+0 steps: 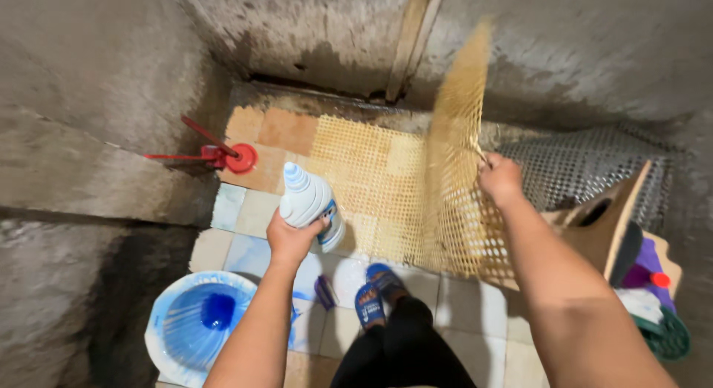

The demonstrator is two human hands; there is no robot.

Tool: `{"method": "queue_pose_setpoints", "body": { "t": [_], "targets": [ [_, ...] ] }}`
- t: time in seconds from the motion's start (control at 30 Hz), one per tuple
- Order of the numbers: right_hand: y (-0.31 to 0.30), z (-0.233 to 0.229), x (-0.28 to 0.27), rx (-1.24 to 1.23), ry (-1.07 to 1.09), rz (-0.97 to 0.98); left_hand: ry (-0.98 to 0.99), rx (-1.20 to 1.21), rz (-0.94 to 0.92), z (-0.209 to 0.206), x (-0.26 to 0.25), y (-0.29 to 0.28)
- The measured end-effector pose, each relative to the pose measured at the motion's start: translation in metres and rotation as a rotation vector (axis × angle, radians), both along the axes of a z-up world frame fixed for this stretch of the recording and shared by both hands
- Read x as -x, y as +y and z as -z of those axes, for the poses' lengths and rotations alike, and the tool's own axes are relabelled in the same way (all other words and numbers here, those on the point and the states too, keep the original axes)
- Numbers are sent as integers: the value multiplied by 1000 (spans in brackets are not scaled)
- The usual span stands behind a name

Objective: The person pours blue cleaning liquid from a white bottle into a white toilet bowl and onto a yellow floor mat. They then use a red plunger to agitate the liquid inside the toilet bowl. Finally, they scoop water from an orange bucket using a red cup and pour it onto the floor mat.

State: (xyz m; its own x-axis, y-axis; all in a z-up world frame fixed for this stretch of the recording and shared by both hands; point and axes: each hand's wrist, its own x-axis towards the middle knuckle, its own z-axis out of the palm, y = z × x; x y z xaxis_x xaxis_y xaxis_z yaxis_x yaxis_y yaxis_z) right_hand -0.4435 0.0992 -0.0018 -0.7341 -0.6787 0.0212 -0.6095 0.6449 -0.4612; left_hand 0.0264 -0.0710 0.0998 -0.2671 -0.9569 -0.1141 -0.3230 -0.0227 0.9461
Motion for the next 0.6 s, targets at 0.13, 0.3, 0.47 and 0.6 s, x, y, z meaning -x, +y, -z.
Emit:
{"method": "queue_pose_setpoints", "body": {
  "t": [0.13,0.3,0.47,0.6],
  "targets": [
    [3,-22,8,18,-62,152,-1,-44,13,0,3,5],
    [0,-21,18,-37,-50,160,1,-51,-1,3,0,-2],
    [-5,-19,17,-103,50,67,1,6,17,1,-1,-13],
    [-25,-18,2,-37,-20,47,71,3,27,-7,-4,-15]
  ]
}}
